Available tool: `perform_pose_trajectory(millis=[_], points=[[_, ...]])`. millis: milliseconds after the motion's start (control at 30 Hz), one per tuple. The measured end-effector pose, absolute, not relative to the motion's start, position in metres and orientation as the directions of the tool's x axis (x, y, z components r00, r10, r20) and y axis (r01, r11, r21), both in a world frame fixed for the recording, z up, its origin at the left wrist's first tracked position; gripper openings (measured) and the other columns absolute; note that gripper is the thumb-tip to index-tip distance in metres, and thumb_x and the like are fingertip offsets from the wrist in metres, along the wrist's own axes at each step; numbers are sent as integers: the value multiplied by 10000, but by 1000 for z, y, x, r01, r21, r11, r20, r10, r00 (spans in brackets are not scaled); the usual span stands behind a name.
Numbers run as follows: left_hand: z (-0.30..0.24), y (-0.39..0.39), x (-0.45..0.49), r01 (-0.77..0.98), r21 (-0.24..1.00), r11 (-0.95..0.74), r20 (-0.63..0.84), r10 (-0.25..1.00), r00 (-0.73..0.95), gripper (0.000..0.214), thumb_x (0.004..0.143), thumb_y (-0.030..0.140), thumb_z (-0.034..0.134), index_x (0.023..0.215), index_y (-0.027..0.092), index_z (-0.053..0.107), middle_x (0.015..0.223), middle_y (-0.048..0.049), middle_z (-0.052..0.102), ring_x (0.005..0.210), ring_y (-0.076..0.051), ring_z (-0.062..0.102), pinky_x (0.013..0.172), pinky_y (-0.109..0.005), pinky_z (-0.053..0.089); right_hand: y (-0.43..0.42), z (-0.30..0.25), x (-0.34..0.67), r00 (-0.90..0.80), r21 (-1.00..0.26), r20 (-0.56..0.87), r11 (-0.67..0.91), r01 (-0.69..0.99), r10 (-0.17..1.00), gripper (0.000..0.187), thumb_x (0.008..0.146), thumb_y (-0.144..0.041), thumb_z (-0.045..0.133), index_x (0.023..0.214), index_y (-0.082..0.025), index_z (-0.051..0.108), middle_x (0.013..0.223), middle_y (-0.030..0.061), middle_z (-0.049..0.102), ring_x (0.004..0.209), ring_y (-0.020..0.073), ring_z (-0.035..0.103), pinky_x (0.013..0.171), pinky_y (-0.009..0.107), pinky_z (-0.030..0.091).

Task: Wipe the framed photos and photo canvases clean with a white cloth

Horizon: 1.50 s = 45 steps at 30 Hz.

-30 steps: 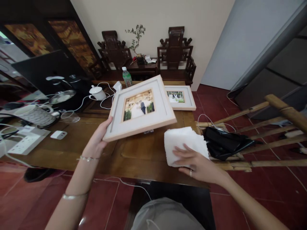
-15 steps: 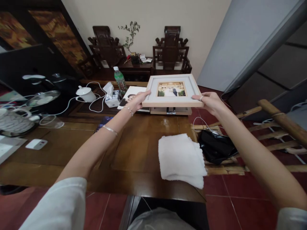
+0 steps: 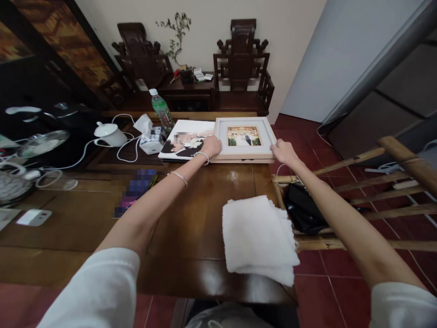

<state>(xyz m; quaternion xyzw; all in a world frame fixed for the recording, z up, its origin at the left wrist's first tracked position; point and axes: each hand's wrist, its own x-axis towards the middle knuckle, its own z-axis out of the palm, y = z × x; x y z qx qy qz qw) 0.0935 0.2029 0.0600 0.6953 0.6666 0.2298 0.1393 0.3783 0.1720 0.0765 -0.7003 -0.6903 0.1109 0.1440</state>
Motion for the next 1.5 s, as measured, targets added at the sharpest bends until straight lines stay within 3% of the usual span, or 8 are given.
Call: perform_pose_trajectory(millis=[100, 200, 367, 633, 900, 1367, 1433, 1500], points=[[57, 203, 92, 903, 429, -21, 115, 993, -31, 369, 880, 231, 456, 962, -86, 625, 1132, -369, 586, 1237, -451, 466, 1050, -569, 291, 170, 72, 377, 27, -355, 38, -11, 935, 999, 393, 890, -284, 401, 1113, -6, 565, 1101, 284, 627, 1003, 332, 612, 865, 410, 456], [56, 204, 89, 936, 350, -32, 141, 990, -19, 393, 892, 250, 447, 996, -88, 619, 1178, -344, 565, 1279, -439, 408, 1101, -553, 208, 167, 72, 373, 36, -381, 30, -22, 924, 999, 393, 896, -287, 387, 1118, -10, 556, 1113, 289, 615, 1021, 349, 605, 876, 440, 456], [56, 204, 86, 959, 274, -71, 149, 988, 30, 386, 914, 253, 420, 1011, -64, 618, 1098, -290, 616, 1232, -417, 447, 1080, -531, 241, 165, 69, 367, 64, -437, 15, -51, 898, 998, 367, 889, -275, 388, 1118, -23, 528, 1120, 293, 612, 1038, 360, 598, 882, 449, 452], [66, 193, 88, 994, 109, -24, 123, 992, 11, 457, 942, 288, 356, 1110, -79, 572, 1178, -308, 569, 1197, -382, 471, 1045, -450, 298, 169, 55, 365, 102, -553, -28, -100, 827, 994, 363, 864, -317, 413, 1125, -72, 473, 1105, 269, 620, 1018, 374, 601, 878, 484, 446], [73, 180, 87, 987, 159, 6, 111, 994, -24, 487, 931, 337, 376, 1160, -48, 565, 1217, -291, 550, 1200, -386, 466, 1030, -454, 317, 175, 52, 370, 91, -562, -26, -90, 822, 995, 333, 859, -343, 411, 1094, -116, 478, 1107, 250, 621, 1034, 374, 591, 884, 500, 442], [67, 160, 75, 958, 287, -1, 131, 991, -38, 521, 938, 405, 346, 1177, 14, 594, 1280, -282, 499, 1236, -410, 417, 1010, -510, 322, 168, 63, 361, 73, -557, 7, -57, 829, 997, 415, 865, -279, 416, 1187, -22, 465, 1160, 310, 594, 1078, 396, 578, 914, 536, 434], [68, 155, 57, 957, 290, -2, 163, 985, -48, 504, 941, 401, 335, 1178, 49, 607, 1258, -259, 529, 1234, -391, 431, 1025, -499, 314, 151, 71, 357, 66, -562, 85, -7, 827, 994, 485, 877, -283, 415, 1273, -3, 411, 1286, 317, 518, 1184, 397, 511, 975, 543, 396], [67, 149, 29, 961, 273, 41, 195, 976, -97, 491, 921, 393, 382, 1209, 54, 592, 1262, -257, 531, 1225, -389, 445, 1033, -493, 311, 118, 80, 353, 13, -565, 268, 147, 812, 963, 531, 894, -295, 420, 1350, -30, 359, 1410, 279, 423, 1292, 369, 416, 1049, 540, 339]])
